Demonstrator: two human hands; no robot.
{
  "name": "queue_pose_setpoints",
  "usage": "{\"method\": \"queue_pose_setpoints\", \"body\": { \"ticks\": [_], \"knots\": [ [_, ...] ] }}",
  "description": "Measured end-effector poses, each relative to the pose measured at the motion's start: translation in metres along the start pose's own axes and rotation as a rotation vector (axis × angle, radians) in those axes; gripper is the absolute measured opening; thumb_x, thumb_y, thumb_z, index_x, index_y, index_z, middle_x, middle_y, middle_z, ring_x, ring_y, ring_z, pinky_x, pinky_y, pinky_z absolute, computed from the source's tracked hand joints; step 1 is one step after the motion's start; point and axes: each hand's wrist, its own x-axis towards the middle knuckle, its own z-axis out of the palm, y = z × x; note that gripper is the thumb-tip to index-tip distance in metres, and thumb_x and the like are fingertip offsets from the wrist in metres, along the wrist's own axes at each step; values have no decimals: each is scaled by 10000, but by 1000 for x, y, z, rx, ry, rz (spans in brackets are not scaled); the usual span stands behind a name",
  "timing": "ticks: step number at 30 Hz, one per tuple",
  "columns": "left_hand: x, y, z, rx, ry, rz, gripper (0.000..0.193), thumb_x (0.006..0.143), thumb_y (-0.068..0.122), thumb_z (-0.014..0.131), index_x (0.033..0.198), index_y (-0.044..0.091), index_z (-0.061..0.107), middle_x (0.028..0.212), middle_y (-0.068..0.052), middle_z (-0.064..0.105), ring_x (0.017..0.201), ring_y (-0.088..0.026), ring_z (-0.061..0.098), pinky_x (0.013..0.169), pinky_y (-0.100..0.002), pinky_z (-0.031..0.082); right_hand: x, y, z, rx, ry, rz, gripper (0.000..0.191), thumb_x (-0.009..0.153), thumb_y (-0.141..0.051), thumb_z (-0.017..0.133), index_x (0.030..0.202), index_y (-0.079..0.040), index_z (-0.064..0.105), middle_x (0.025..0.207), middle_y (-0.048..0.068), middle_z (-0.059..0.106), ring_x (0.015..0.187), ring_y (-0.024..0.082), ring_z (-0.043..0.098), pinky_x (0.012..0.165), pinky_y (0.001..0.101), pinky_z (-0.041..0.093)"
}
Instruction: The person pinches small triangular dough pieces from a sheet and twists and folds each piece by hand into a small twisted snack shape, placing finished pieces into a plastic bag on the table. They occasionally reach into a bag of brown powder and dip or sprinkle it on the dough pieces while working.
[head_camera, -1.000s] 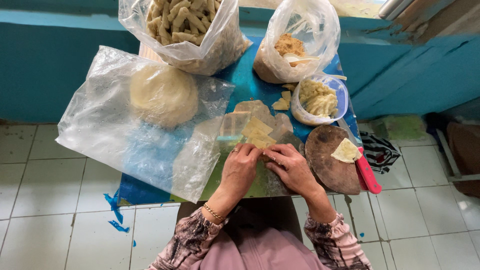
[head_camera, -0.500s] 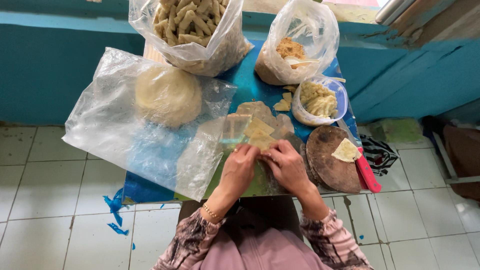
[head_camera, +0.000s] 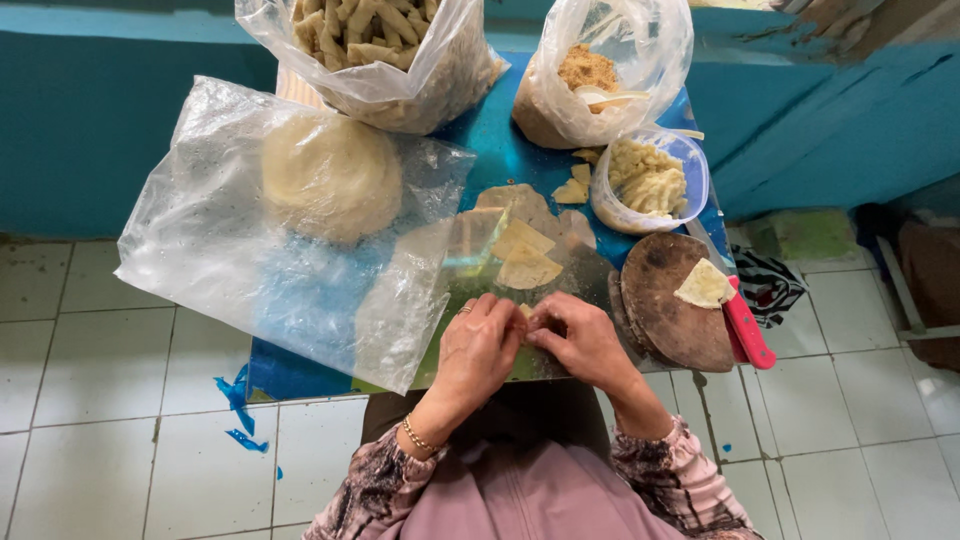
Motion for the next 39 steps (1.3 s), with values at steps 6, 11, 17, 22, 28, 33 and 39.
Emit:
{"method": "queue_pose_setpoints", "body": {
  "ticks": [6,11,17,22,28,33,39],
  "knots": [
    [-15,0,-5,-3,41,105,92,878,23,672,953,76,669,904,-95,677,858,-327,645,758,-428,523,-31,-16,17,-383,273,-336,172,829,-85,732,999,-88,750,983,52,728,875,257,668,728,395,503],
    [-18,-7,-3,-22,44,191,91,877,52,688,966,67,676,941,-116,656,877,-337,626,764,-427,530,-17,-5,15,-217,230,-246,100,848,-130,764,941,-93,761,951,48,705,897,252,647,772,375,531],
    [-3,-13,1,45,-5,94,10,878,87,702,877,78,702,871,-119,627,875,-338,632,743,-433,529,0,0,6,-53,49,68,153,833,-175,783,930,-68,733,915,59,703,806,222,697,719,355,558],
    [8,-13,-5,11,-58,36,65,836,130,720,832,73,690,868,-122,651,885,-341,643,756,-452,531,-13,-15,1,-396,164,-328,163,825,-175,779,966,-96,760,982,40,744,846,241,663,693,393,493],
    [7,-12,-8,-77,-60,-27,28,886,115,707,882,87,702,876,-89,681,877,-307,670,754,-429,539,-10,-13,9,-309,225,-296,83,869,-147,755,932,-93,760,940,40,714,863,253,633,747,371,526],
    [-2,-15,-6,-49,-18,172,61,881,95,720,929,68,695,911,-95,667,887,-315,649,765,-419,542,4,-1,8,-116,123,-62,127,843,-145,785,898,-44,731,868,92,665,765,258,659,685,354,522],
    [4,-19,0,21,-81,85,39,871,130,715,877,92,719,877,-108,632,887,-324,652,737,-431,532,-7,-9,9,-172,239,-181,92,852,-117,770,924,-87,722,934,28,716,804,246,684,719,360,523]
  ]
}}
